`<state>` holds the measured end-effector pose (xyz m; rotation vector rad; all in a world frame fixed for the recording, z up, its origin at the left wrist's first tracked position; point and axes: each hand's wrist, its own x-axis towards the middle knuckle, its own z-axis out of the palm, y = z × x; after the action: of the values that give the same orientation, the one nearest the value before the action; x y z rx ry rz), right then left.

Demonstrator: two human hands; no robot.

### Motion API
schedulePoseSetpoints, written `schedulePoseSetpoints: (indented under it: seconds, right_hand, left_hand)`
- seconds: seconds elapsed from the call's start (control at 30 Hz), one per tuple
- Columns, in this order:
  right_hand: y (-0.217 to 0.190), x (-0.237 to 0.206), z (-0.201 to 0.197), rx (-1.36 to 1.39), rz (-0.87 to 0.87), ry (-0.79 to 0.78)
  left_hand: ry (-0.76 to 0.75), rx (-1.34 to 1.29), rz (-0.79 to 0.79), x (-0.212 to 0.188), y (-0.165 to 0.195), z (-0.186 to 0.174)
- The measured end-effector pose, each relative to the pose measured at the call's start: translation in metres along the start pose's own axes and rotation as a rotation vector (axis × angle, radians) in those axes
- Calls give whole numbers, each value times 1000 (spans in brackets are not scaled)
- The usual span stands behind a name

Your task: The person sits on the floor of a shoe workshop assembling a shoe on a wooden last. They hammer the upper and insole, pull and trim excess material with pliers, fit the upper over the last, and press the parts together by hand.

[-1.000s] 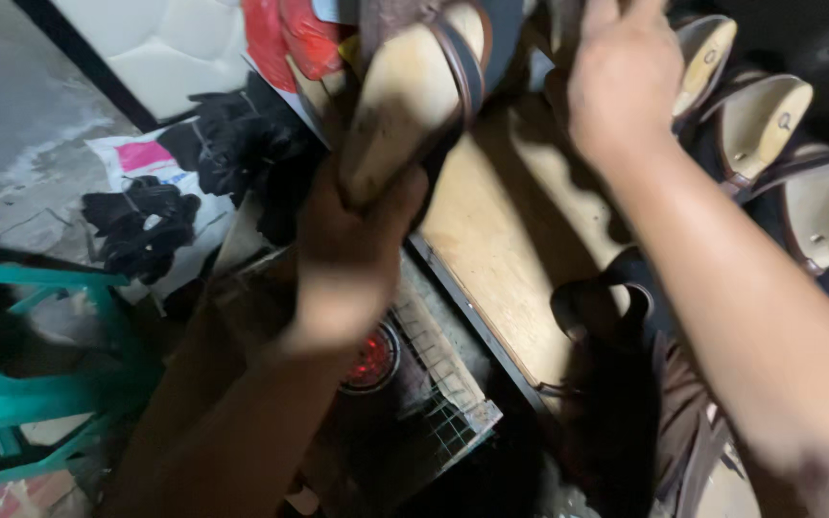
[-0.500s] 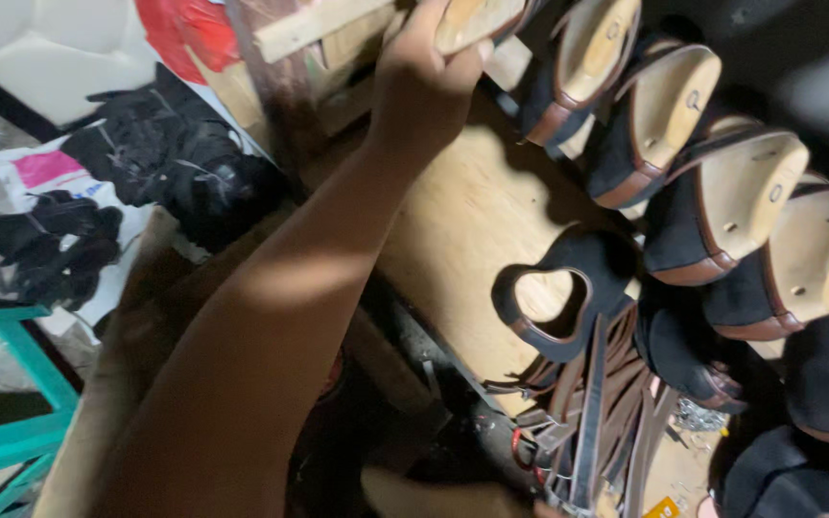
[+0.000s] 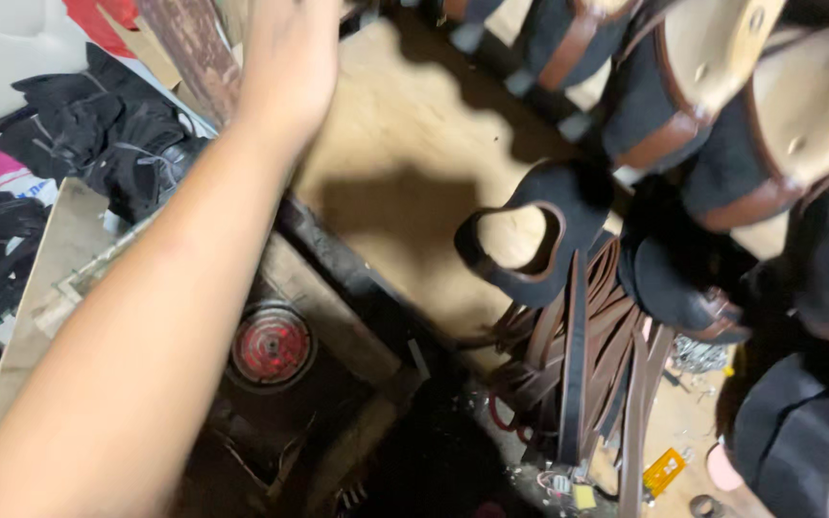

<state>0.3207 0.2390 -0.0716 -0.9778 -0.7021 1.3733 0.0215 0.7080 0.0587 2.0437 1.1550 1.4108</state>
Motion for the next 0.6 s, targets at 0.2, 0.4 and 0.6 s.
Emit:
schedulePoseSetpoints:
  seconds: [0.2, 0.4, 0.6]
  right_hand:
    - [85, -68, -28, 89, 67, -128]
    - [117, -166, -57, 11, -78, -154]
    - [125, -257, 0, -608, -528, -166]
  left_hand:
    - [-297, -610, -531, -184, 64, -66]
    - [419, -580, -659, -413, 171, -93]
    - [-157, -1064, -740, -579, 309, -14]
